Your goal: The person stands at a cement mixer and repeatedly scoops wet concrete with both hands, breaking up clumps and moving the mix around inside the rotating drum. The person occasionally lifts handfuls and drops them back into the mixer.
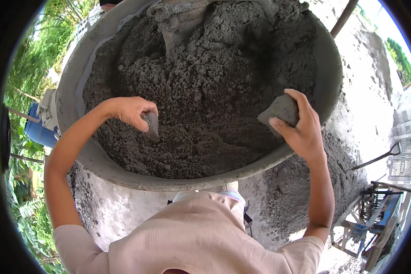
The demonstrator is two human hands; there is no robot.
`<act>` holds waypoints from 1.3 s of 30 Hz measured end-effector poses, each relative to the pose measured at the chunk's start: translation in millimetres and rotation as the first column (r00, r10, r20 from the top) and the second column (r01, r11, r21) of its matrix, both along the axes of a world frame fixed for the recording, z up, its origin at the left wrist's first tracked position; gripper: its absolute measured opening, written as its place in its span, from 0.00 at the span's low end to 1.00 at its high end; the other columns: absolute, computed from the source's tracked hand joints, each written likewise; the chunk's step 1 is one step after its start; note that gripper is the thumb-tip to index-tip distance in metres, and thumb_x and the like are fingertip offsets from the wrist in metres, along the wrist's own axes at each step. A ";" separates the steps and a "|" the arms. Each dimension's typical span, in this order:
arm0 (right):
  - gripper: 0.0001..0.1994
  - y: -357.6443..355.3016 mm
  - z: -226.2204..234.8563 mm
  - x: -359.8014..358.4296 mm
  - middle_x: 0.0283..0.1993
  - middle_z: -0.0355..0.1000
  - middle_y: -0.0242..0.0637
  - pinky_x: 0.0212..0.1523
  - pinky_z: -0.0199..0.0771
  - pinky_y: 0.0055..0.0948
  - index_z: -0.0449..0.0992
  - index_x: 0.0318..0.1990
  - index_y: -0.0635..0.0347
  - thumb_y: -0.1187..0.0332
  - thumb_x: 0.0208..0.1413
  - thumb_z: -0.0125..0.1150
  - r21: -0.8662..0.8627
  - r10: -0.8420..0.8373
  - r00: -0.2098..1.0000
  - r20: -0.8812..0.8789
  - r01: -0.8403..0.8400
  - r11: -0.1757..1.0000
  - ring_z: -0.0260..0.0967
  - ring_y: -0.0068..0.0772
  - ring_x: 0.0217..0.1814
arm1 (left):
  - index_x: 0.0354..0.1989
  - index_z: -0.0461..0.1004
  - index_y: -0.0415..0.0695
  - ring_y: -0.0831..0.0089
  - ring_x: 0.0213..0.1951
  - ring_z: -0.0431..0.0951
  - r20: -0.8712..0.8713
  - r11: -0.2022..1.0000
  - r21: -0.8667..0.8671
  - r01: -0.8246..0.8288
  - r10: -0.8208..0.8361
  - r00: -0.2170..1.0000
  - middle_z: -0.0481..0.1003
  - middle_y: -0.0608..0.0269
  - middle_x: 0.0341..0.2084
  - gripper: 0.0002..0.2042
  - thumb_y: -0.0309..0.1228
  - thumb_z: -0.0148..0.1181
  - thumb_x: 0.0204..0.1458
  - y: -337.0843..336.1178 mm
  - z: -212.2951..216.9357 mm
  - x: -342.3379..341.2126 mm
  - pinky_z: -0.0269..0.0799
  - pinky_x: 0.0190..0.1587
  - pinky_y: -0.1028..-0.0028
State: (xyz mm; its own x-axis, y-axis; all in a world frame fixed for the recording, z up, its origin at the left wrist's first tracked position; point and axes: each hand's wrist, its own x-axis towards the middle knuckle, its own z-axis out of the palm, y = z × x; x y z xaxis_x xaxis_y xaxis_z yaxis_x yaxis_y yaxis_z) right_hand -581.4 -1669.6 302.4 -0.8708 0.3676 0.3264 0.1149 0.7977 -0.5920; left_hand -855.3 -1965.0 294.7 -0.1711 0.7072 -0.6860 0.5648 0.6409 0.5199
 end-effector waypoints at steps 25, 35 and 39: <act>0.27 36.2 -3.8 -44.5 0.50 0.64 0.50 0.50 0.64 0.43 0.62 0.55 0.56 0.60 0.46 0.57 -0.120 0.596 0.717 0.362 -0.598 0.792 0.63 0.52 0.54 | 0.51 0.63 0.43 0.71 0.38 0.71 0.066 0.858 0.386 -0.337 0.339 0.938 0.70 0.60 0.37 0.20 0.34 0.56 0.50 63.0 1.3 137.1 0.66 0.45 0.72; 0.32 17.2 28.9 -75.2 0.41 0.66 0.59 0.43 0.69 0.44 0.58 0.48 0.75 0.57 0.42 0.61 0.039 0.617 0.770 0.164 -0.630 0.776 0.68 0.54 0.45 | 0.53 0.62 0.45 0.61 0.40 0.75 0.922 0.403 0.026 -0.915 0.344 0.178 0.72 0.56 0.40 0.28 0.55 0.44 0.54 121.7 1.3 139.3 0.75 0.39 0.60; 0.28 2.3 48.0 -111.4 0.36 0.68 0.53 0.40 0.70 0.39 0.68 0.41 0.74 0.55 0.39 0.64 0.368 0.770 0.626 0.118 -0.748 0.552 0.70 0.48 0.40 | 0.48 0.66 0.41 0.58 0.42 0.75 0.987 0.250 0.140 -0.958 0.035 0.154 0.73 0.55 0.40 0.32 0.60 0.42 0.51 150.3 0.7 139.1 0.78 0.38 0.66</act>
State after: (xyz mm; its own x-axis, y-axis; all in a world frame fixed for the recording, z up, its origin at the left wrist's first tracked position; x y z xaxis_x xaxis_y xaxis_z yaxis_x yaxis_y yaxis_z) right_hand -692.8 -1667.3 350.4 -0.7493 -0.5722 0.3334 -0.6542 0.7176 -0.2387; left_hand -716.2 -1814.6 295.4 -0.5381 0.8344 -0.1192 -0.6527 -0.3230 0.6853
